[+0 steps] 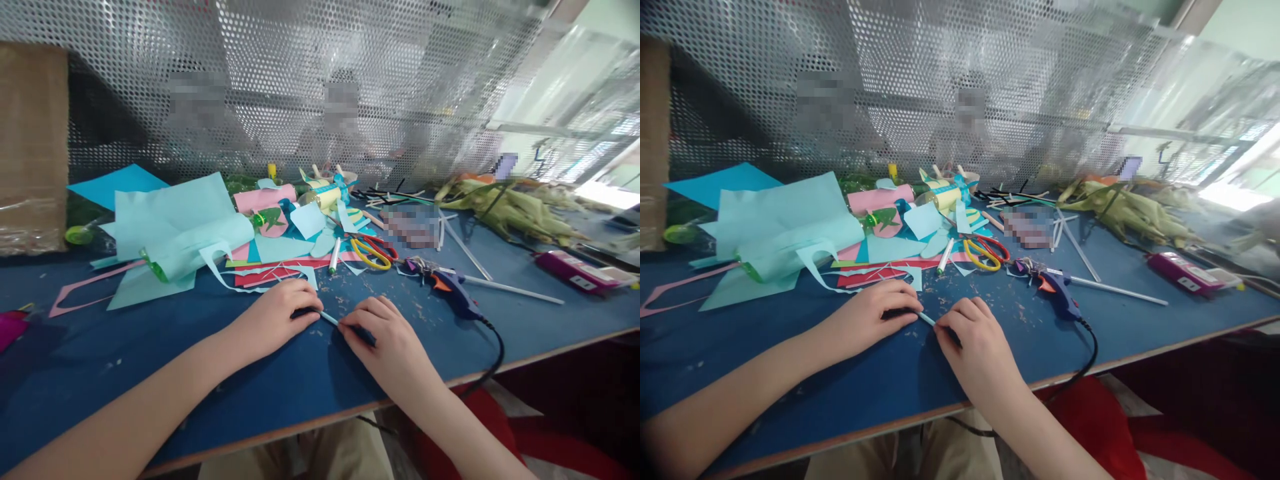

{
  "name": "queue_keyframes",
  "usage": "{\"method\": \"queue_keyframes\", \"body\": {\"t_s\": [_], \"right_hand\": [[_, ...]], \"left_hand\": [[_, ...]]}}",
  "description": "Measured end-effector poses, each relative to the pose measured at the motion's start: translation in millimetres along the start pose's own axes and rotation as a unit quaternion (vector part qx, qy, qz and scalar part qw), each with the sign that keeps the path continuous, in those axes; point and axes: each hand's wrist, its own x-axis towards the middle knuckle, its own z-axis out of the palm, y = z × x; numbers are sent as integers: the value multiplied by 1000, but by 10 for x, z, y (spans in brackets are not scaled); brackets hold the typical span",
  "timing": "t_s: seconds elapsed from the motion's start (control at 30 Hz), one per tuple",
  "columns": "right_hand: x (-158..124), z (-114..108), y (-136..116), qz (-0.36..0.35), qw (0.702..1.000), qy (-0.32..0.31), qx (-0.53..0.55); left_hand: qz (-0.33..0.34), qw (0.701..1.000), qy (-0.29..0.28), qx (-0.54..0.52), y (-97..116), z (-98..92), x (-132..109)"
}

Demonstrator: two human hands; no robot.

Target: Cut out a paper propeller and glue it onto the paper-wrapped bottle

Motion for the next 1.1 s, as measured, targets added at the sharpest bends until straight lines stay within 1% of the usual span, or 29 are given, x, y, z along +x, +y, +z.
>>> {"method": "queue_keyframes", "body": {"t_s": [0.1, 0.27, 0.4, 0.57, 0.63, 0.67, 0.7, 0.77, 0.83, 0.9, 0.97, 1.0, 1.1], "right_hand": [[29, -41, -25, 18, 1000, -22, -8], [167, -151, -41, 32, 995, -90, -40], [356, -190, -40, 20, 986, -151, -64], [556, -204, -84, -14, 976, -215, -34], [649, -257, -32, 0, 973, -228, -38], [710, -300, 28, 17, 973, -227, -47], [784, -353, 112, 51, 974, -212, -67], [965, -475, 343, 96, 974, -181, -97], [1171, -585, 611, 146, 969, -146, -133], [1364, -647, 856, 183, 961, -133, -159], [1516, -644, 1040, 208, 952, -142, -176], [1575, -622, 1106, 217, 948, -149, -181], [1689, -519, 1228, 227, 941, -178, -176]], "left_hand": [[-31, 999, 11, -24, 40, -9, 14], [-37, 997, 41, -52, 106, -56, -13], [-72, 991, 82, -80, 97, -58, -46], [-124, 976, 128, -125, 70, -68, -48], [-152, 966, 160, -133, 56, -104, -41], [-164, 960, 181, -137, 46, -128, -39], [-176, 954, 201, -138, 35, -152, -38], [-196, 946, 224, -126, 20, -194, -42], [-212, 946, 224, -103, 22, -211, -53], [-214, 950, 210, -91, 44, -197, -67], [-185, 958, 200, -86, 70, -160, -75], [-156, 964, 201, -73, 80, -138, -75], [-70, 977, 200, 13, 85, -76, -64]]}}
